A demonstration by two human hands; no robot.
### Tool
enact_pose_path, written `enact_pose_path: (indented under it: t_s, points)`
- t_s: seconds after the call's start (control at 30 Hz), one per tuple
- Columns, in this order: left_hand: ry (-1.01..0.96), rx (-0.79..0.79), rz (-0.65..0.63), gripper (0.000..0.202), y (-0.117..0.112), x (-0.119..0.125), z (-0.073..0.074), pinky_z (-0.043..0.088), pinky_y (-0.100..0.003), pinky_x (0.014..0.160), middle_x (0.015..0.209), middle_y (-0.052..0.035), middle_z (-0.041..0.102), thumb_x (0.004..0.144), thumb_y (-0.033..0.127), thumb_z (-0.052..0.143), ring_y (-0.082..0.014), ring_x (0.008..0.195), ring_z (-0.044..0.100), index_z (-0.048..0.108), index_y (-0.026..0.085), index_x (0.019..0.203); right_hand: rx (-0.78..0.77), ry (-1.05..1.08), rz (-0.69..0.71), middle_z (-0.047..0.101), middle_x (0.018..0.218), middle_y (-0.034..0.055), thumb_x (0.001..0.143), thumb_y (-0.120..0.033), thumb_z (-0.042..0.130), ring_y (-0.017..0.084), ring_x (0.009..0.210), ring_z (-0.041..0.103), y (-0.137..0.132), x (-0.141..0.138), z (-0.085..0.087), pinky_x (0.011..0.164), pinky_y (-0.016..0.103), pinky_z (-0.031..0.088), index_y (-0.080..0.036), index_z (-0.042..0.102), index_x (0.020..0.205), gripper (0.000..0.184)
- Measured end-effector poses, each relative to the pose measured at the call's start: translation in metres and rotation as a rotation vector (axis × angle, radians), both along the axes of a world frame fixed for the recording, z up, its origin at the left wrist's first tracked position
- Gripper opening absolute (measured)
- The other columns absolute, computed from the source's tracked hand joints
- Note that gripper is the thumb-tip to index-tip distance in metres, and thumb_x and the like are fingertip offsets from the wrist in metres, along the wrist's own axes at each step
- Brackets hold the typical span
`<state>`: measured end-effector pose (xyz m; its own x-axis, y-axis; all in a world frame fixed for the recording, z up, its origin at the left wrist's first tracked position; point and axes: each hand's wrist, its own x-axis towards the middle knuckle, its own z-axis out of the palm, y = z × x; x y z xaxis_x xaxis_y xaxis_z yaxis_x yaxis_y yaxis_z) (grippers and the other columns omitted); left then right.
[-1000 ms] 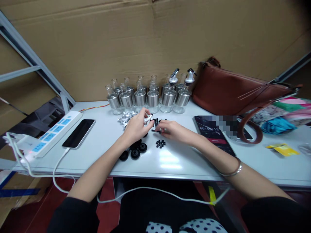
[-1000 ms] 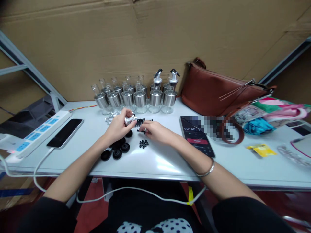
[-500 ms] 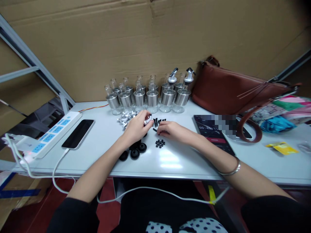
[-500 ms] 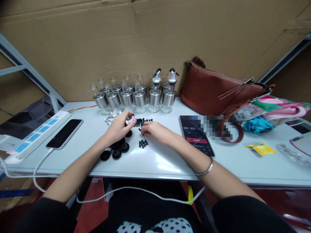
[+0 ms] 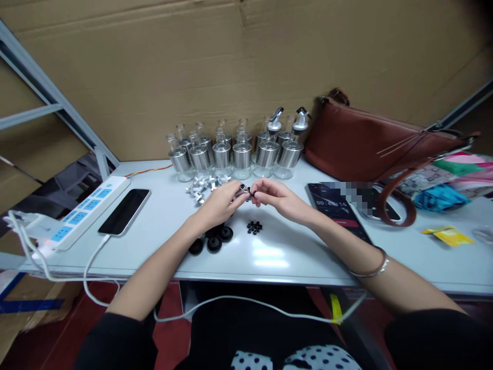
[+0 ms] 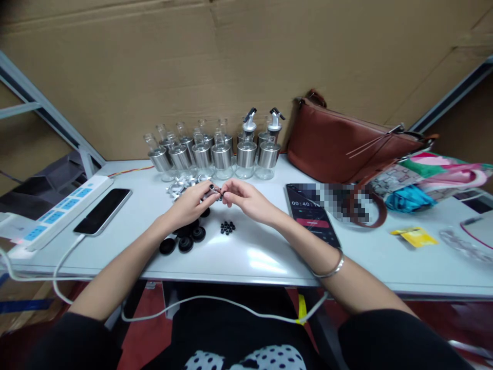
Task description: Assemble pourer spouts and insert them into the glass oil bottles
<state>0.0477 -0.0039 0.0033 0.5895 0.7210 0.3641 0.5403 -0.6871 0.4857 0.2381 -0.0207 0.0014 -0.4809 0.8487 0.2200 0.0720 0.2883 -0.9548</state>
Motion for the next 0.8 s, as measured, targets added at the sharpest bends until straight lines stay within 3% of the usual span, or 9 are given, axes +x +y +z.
enact_pose_path:
  t_s: [0.2,0.4,0.53,0.8]
  points:
    - [0.105,0.005,-0.073,0.020,-0.0019,-0.0002,0.0002,0.037,-0.027,0.067,0.077,-0.0012,0.050,0.094,0.026,0.043,-0.0159,0.072,0.048,0.045,0.018,0.076,0.178,-0.153,-0.160,0.057,0.074,0.0015,0.089,-0.031,0.046,0.014,0.067,0.051,-0.0015,-0.0030,-0.0020,0.066,0.029,0.041,-0.018,0.053,0.093,0.016]
    - [0.099,-0.105,-0.078,0.016,-0.0034,0.0014,-0.0005,0.037,-0.027,0.066,0.077,-0.0009,0.052,0.093,0.029,0.043,-0.0163,0.071,0.050,0.044,0.018,0.081,0.407,-0.232,-0.272,0.064,0.085,0.0060,0.089,-0.026,0.050,0.016,0.076,0.057,-0.0013,-0.0034,-0.0031,0.066,0.029,0.043,-0.017,0.062,0.090,0.014]
    - [0.013,-0.215,-0.056,0.017,-0.0049,0.0018,-0.0011,0.039,-0.026,0.065,0.084,-0.0012,0.054,0.090,0.033,0.049,-0.0164,0.072,0.053,0.041,0.019,0.095,0.410,-0.218,-0.275,0.064,0.085,0.0063,0.089,-0.027,0.051,0.017,0.077,0.058,-0.0013,-0.0030,-0.0038,0.067,0.030,0.044,-0.016,0.062,0.091,0.016]
    - [-0.007,-0.214,-0.055,0.020,-0.0055,0.0001,0.0000,0.038,-0.026,0.062,0.080,-0.0008,0.053,0.094,0.040,0.038,-0.0159,0.069,0.053,0.036,0.021,0.087,0.406,-0.206,-0.290,0.064,0.083,0.0059,0.089,-0.027,0.051,0.017,0.075,0.058,-0.0034,-0.0043,-0.0043,0.066,0.030,0.044,-0.016,0.062,0.091,0.016]
